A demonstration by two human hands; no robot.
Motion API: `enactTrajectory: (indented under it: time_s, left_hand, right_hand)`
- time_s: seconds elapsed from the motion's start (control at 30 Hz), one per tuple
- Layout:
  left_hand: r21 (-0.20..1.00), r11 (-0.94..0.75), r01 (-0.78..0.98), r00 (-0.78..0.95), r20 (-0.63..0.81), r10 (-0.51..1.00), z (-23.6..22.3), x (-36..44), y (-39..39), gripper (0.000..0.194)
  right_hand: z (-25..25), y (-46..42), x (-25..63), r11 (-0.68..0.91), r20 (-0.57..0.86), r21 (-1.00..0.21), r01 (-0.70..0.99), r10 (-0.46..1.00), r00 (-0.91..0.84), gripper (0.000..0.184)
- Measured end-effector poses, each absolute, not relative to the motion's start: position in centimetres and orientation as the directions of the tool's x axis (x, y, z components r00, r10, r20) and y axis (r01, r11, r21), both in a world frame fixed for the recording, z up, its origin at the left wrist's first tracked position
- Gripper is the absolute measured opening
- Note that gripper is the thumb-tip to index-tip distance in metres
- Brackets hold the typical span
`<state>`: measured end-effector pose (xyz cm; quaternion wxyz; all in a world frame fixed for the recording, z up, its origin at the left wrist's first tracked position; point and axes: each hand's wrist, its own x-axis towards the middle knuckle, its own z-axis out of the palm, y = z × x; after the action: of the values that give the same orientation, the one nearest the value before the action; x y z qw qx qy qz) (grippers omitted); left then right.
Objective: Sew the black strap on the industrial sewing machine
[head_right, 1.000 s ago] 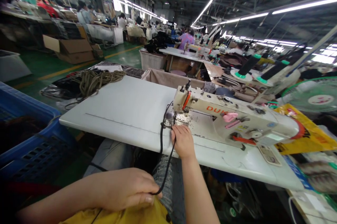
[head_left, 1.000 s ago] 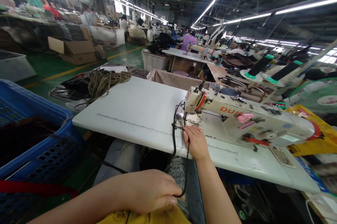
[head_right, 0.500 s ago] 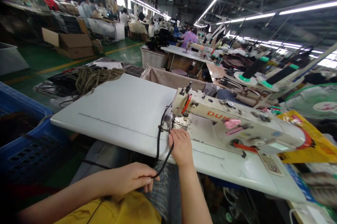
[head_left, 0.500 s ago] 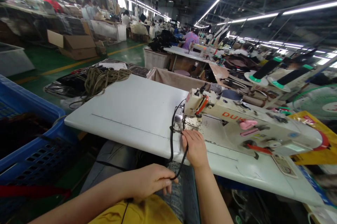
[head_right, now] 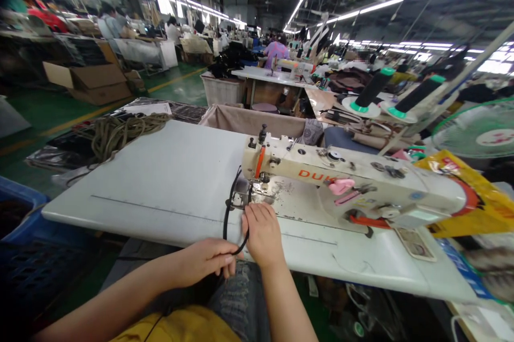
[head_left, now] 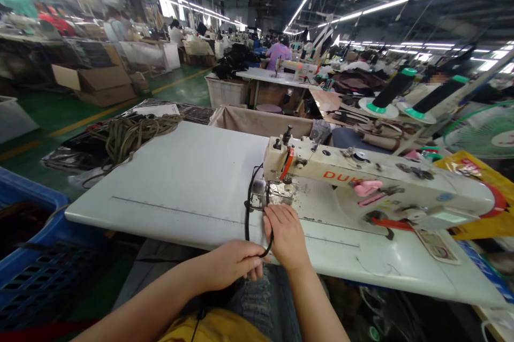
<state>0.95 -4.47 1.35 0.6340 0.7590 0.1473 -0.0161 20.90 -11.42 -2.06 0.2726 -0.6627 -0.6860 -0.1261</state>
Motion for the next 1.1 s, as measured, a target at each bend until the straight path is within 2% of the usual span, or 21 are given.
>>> enactTrajectory:
  time_s: [0.1,0.17,0.23,0.3,0.37,0.43,0.57,0.73,1.0,1.1]
  left_hand:
    - [0.949,-0.183,0.256,0.947,-0.209,0.242,1.8,1.8,-3.9,0.024]
    - [0.936,-0.204,0.286,0.922,-0.211,0.324,2.1,2.1,-3.8,0.025]
    - [0.913,-0.269,0.306,0.889,-0.174,0.423,2.4,2.2,-3.9,0.035]
    - [0.873,-0.378,0.309,0.883,-0.115,0.455,3.0,2.0,-4.1,0.042]
    - [0.827,-0.47,0.309,0.906,-0.106,0.409,4.0,1.4,-4.6,0.038]
    - [0.803,-0.495,0.332,0.918,-0.156,0.364,5.3,0.7,-5.2,0.036]
    - [0.779,-0.462,0.423,0.891,-0.265,0.369,7.3,-0.7,-6.6,0.039]
    - [0.771,-0.425,0.474,0.864,-0.314,0.393,7.9,-2.2,-8.2,0.042]
    - [0.812,-0.416,0.409,0.901,-0.289,0.323,10.0,-2.5,-9.5,0.031]
    - [0.842,-0.434,0.322,0.935,-0.211,0.285,9.8,-2.4,-9.4,0.035]
  right_hand:
    - [-2.1,-11.4,21.0,0.098,0.553,-0.179,0.979,0.833,0.018,0.031]
    - [-2.2,-11.4,21.0,0.112,0.561,-0.181,0.977,0.828,0.009,0.031]
    - [-2.2,-11.4,21.1,0.132,0.565,-0.191,0.973,0.825,-0.001,0.03]
    - [-2.2,-11.4,21.1,0.145,0.57,-0.199,0.969,0.822,-0.006,0.03]
    - [-2.3,-11.3,21.1,0.151,0.577,-0.203,0.968,0.816,-0.007,0.029]
    - [-2.4,-11.2,21.0,0.152,0.585,-0.205,0.967,0.811,-0.003,0.028]
    - [-2.6,-11.1,21.0,0.159,0.588,-0.217,0.963,0.809,-0.001,0.026]
    - [-2.9,-11.1,21.0,0.144,0.591,-0.203,0.969,0.807,0.004,0.025]
    - [-2.7,-11.0,21.3,0.181,0.599,-0.177,0.967,0.8,-0.04,0.029]
    - [-2.7,-11.0,21.6,0.226,0.622,-0.119,0.967,0.776,-0.105,0.031]
